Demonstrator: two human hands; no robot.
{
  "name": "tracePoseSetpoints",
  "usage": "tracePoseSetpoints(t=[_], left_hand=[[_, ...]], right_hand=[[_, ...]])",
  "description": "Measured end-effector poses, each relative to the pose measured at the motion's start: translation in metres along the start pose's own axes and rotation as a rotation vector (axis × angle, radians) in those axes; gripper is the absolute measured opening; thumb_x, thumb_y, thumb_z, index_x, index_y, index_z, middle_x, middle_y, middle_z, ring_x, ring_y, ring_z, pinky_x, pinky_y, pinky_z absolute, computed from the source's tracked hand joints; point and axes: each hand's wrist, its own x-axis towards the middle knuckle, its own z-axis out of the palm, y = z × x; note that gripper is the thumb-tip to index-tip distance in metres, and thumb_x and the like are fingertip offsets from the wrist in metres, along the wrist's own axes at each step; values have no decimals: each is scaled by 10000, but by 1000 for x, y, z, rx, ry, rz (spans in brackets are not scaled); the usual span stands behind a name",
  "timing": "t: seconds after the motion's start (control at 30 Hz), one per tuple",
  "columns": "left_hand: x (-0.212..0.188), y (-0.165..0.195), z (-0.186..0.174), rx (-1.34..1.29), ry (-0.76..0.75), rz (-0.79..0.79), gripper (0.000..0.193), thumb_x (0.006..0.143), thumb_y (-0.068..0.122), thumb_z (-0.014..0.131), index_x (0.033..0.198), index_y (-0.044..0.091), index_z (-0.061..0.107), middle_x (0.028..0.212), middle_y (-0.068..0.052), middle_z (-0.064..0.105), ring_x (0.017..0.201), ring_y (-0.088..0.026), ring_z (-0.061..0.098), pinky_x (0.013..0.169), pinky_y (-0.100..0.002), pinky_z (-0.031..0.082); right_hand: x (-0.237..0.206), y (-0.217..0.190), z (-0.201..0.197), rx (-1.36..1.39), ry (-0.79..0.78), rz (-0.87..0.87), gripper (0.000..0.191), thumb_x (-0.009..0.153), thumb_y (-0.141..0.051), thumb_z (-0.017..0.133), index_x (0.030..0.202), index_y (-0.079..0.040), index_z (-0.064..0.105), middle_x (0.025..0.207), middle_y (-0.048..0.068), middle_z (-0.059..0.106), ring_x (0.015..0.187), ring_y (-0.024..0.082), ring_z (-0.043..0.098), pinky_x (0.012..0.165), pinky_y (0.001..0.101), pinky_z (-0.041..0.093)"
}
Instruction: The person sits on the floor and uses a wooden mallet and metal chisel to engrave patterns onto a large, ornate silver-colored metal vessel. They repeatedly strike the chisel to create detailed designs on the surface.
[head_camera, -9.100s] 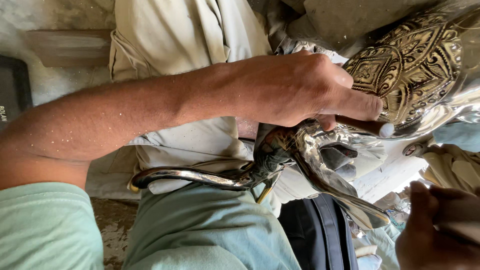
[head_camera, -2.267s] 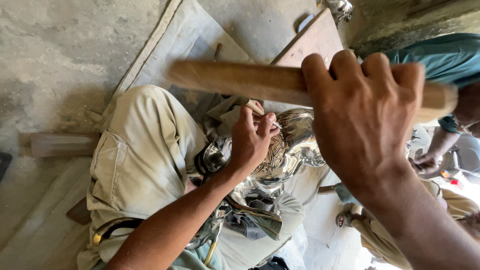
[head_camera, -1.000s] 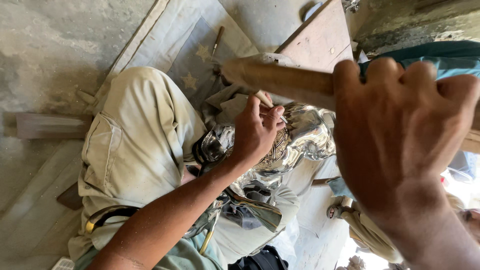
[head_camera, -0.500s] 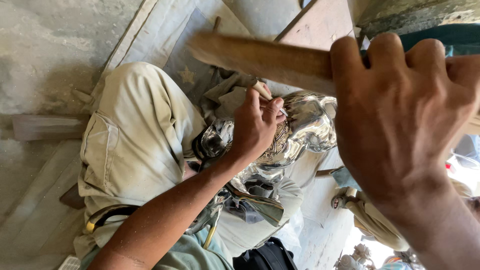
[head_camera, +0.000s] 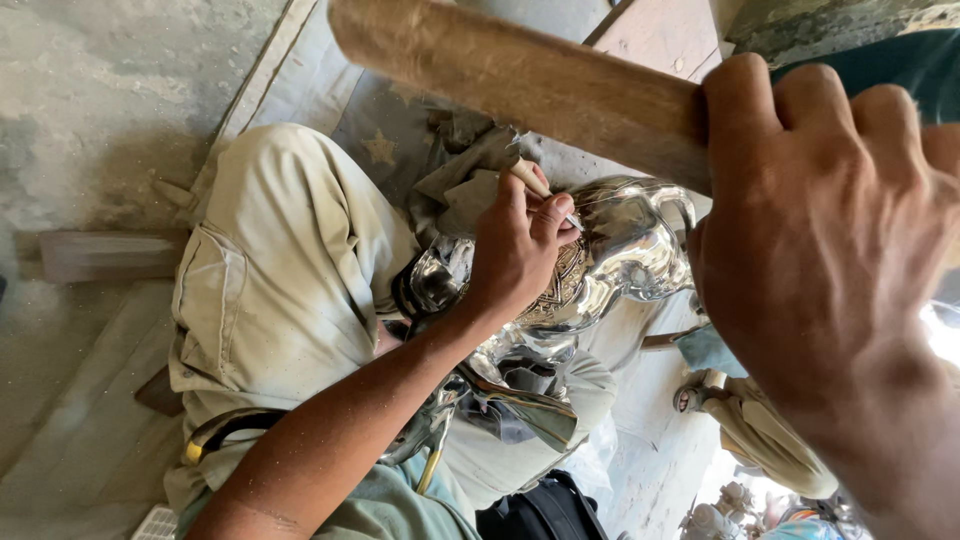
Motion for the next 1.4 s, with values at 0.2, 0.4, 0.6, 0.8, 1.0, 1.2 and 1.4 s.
tracePoseSetpoints(t=[0.2, 0.4, 0.6, 0.8, 1.0, 1.2, 1.4], left_hand=[[-3, 0, 1, 40, -1, 62, 194, 1055, 119, 605, 1097, -15, 472, 982, -143, 645, 860, -211, 765, 699, -307, 648], [0, 3, -1, 50, -33, 31, 197, 1044, 123, 576, 1121, -13, 455, 980, -130, 623, 838, -197, 751, 686, -297, 644], [-2, 3, 1, 74, -25, 60, 192, 1046, 121, 596, 1105, -12, 471, 942, -131, 649, 834, -201, 763, 690, -301, 645], [0, 1, 0, 70, -31, 16, 204, 1039, 125, 592, 1116, -19, 471, 947, -133, 653, 816, -209, 767, 671, -302, 642], [-2, 0, 1, 46, -39, 7, 194, 1039, 115, 599, 1105, -10, 465, 959, -131, 642, 842, -208, 766, 692, -307, 646], [-2, 4, 1, 55, -26, 20, 167, 1041, 93, 602, 1052, 3, 461, 955, -130, 634, 823, -185, 743, 689, -306, 645], [-1, 4, -1, 49, -58, 24, 149, 1051, 91, 588, 1058, 9, 464, 960, -107, 623, 840, -172, 745, 697, -304, 644]], right_hand=[[8, -4, -27, 1, -7, -59, 99, 1067, -233, 681, 1059, -140, 712, 749, 16, 663, 616, 110, 511, 640, 294, 429], [-2, 3, -27, 5, -106, -44, 110, 1041, -214, 674, 1065, -113, 710, 776, 63, 673, 598, 113, 536, 547, 271, 432], [-8, 2, -23, 44, -85, -27, 104, 1009, -138, 702, 1111, -116, 709, 808, 73, 655, 649, 129, 548, 572, 295, 443], [-1, 2, -30, 25, -101, -37, 97, 1034, -145, 678, 1107, -92, 713, 755, 79, 662, 576, 121, 537, 548, 283, 456], [-10, 4, -21, 14, -84, -41, 71, 1052, -163, 699, 1050, -92, 695, 814, 74, 666, 627, 121, 555, 631, 295, 485], [-19, 7, -3, 73, -217, 9, 141, 1047, -171, 651, 1135, -62, 669, 798, 75, 648, 602, 130, 582, 646, 308, 507], [-15, 7, -7, 263, 18, 12, 238, 1028, -45, 734, 1249, 14, 666, 852, 145, 654, 669, 162, 589, 596, 314, 485]])
